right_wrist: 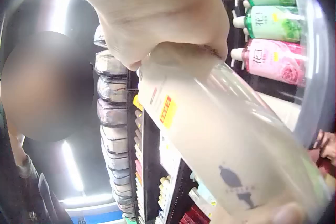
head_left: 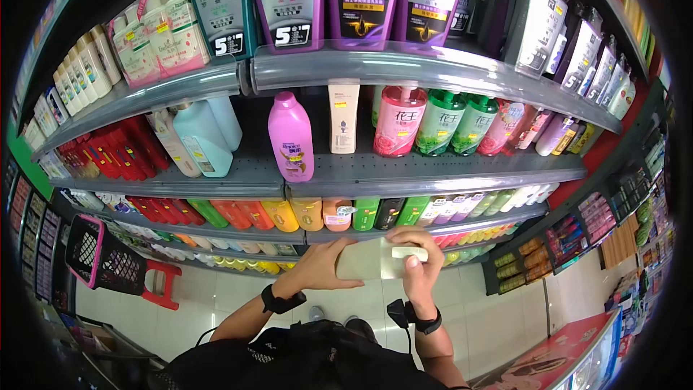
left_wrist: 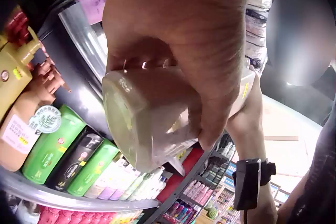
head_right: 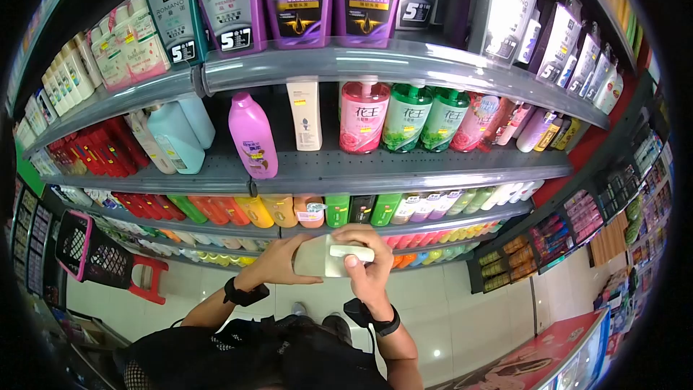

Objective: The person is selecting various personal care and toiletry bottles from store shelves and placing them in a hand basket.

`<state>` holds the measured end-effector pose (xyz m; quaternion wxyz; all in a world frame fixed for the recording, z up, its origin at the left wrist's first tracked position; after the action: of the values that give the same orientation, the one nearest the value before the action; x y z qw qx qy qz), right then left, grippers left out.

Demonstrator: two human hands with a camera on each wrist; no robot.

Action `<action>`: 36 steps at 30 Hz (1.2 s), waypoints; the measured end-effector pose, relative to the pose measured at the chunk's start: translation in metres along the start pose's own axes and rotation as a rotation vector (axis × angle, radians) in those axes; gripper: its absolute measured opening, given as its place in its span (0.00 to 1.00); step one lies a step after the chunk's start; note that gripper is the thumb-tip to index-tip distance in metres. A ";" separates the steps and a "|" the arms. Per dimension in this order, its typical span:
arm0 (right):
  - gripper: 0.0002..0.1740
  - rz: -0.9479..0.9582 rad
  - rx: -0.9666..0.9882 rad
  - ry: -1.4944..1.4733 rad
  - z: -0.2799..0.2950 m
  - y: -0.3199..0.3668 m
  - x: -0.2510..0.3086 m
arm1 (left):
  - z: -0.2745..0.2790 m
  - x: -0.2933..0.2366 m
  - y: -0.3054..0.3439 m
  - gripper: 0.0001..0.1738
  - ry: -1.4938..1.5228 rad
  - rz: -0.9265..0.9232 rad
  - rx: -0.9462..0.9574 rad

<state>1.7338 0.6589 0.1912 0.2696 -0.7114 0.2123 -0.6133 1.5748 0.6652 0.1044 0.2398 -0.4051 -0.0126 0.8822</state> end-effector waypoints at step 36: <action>0.20 -0.627 0.412 -0.298 -0.247 0.195 -0.069 | 0.047 0.098 0.310 0.40 0.201 0.444 -0.100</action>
<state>1.4847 0.5234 0.0387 0.2345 -0.7539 -0.1839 -0.5855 1.3576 0.4413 -0.0007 0.0199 -0.4950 0.0572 0.8668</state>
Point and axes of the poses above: each hand's wrist, its own y-axis away from the middle knuckle, its own z-axis out of the back of the hand, x = y × z, the point moved 10 cm from there along -y, towards the middle knuckle, and after that the axes turned 2 degrees about y, right-handed, at the moved point
